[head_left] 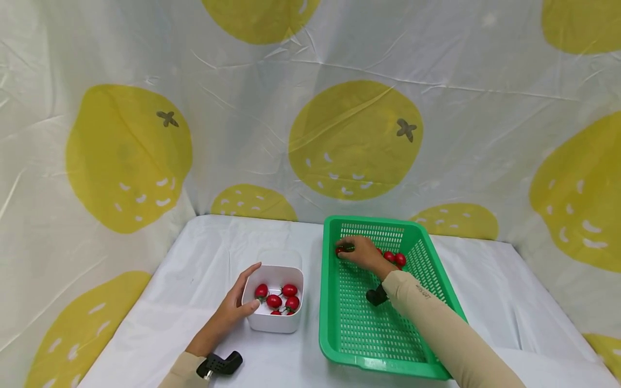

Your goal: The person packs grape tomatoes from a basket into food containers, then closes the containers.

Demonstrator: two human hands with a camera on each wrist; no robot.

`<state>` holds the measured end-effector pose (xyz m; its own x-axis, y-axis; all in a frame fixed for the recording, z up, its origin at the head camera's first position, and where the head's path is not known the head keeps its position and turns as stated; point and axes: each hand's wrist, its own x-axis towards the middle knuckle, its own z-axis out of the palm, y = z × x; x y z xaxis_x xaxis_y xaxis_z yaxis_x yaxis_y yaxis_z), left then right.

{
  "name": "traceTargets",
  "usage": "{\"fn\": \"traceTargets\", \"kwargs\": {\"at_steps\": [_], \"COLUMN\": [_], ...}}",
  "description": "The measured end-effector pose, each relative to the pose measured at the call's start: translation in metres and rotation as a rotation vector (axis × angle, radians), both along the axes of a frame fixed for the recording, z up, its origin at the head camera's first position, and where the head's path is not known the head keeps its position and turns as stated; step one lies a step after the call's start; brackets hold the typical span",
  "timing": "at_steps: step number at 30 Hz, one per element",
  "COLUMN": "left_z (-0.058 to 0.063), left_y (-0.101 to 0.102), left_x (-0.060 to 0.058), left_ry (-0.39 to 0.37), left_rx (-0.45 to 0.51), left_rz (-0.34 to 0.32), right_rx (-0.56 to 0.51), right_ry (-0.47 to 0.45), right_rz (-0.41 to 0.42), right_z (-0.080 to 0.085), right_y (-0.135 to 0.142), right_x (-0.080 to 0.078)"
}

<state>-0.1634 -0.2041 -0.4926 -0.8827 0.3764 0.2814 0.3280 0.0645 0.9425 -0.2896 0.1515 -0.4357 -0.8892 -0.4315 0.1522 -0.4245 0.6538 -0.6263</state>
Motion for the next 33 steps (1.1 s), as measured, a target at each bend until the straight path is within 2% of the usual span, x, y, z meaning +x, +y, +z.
{"fn": "traceTargets", "kwargs": {"at_steps": [14,24,33], "left_z": [0.000,-0.001,-0.001], "left_y": [0.000,0.001,0.000], "left_x": [-0.001,0.000,0.000], "left_ry": [0.020,0.017,0.008], "left_rx": [0.006,0.004,0.007], "left_rz": [-0.015,-0.013,-0.010], "right_rx": [0.122,0.127,0.112], "right_ry": [0.035,0.022,0.046], "right_rz": [0.033,0.032,0.041], "right_z": [-0.008,-0.011,0.000], "right_y": [0.000,0.001,-0.001], "right_x": [0.003,0.003,0.003]}}
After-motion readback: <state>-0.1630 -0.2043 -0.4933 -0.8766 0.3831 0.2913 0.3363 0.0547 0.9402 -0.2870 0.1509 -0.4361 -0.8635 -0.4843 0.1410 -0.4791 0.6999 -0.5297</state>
